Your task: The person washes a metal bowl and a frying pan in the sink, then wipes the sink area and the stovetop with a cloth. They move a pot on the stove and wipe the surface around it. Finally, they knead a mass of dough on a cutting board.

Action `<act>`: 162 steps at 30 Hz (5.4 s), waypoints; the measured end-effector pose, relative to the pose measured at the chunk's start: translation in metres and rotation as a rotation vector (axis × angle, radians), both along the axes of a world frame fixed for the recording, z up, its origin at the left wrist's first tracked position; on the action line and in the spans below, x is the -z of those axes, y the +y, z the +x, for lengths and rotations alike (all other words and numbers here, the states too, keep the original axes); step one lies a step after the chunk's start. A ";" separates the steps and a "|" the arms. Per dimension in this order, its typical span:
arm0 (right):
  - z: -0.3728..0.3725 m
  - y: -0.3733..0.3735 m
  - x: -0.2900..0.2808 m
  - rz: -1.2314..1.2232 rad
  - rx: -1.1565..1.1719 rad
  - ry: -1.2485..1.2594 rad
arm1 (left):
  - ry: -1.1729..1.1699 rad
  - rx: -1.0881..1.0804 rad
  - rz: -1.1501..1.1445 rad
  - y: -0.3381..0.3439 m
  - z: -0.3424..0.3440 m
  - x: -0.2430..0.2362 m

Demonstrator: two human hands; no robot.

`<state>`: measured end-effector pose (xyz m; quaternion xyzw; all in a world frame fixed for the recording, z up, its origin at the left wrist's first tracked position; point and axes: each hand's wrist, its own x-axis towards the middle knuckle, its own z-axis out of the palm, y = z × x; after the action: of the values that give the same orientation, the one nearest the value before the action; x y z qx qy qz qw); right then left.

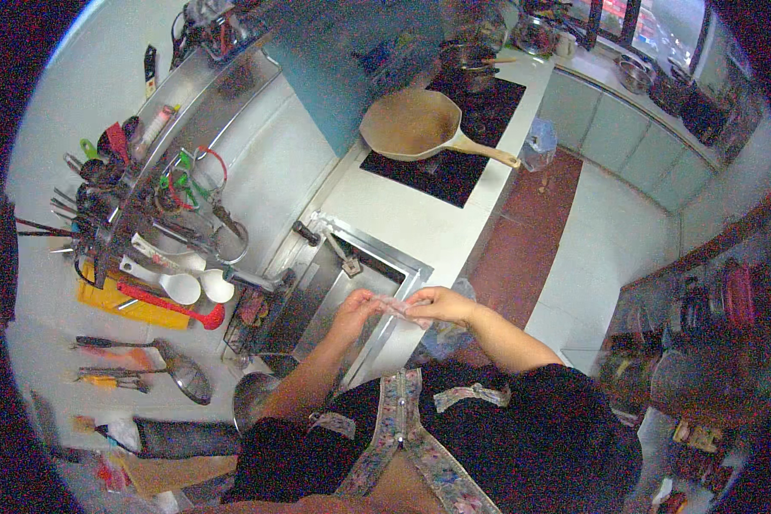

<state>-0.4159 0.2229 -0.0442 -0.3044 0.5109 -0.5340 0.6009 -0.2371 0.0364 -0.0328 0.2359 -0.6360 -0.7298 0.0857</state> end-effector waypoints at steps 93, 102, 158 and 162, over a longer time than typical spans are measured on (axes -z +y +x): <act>0.248 -0.409 0.042 -0.536 -0.232 1.408 | -0.186 -0.581 0.717 0.051 0.241 0.151; 0.254 -0.434 0.025 -0.794 -0.138 1.324 | -0.077 -0.654 0.748 0.062 0.249 0.186; 0.191 -0.280 0.167 0.693 -0.853 -0.313 | -0.178 -0.727 0.740 0.037 0.245 0.119; 0.107 -0.299 0.201 0.662 -1.445 0.325 | -0.227 -0.694 0.710 0.034 0.247 0.115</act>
<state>-0.3086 -0.0764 -0.2450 -0.4392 0.4004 0.2158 0.7747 0.0096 0.0708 -0.1477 0.5254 -0.2383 -0.7993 0.1680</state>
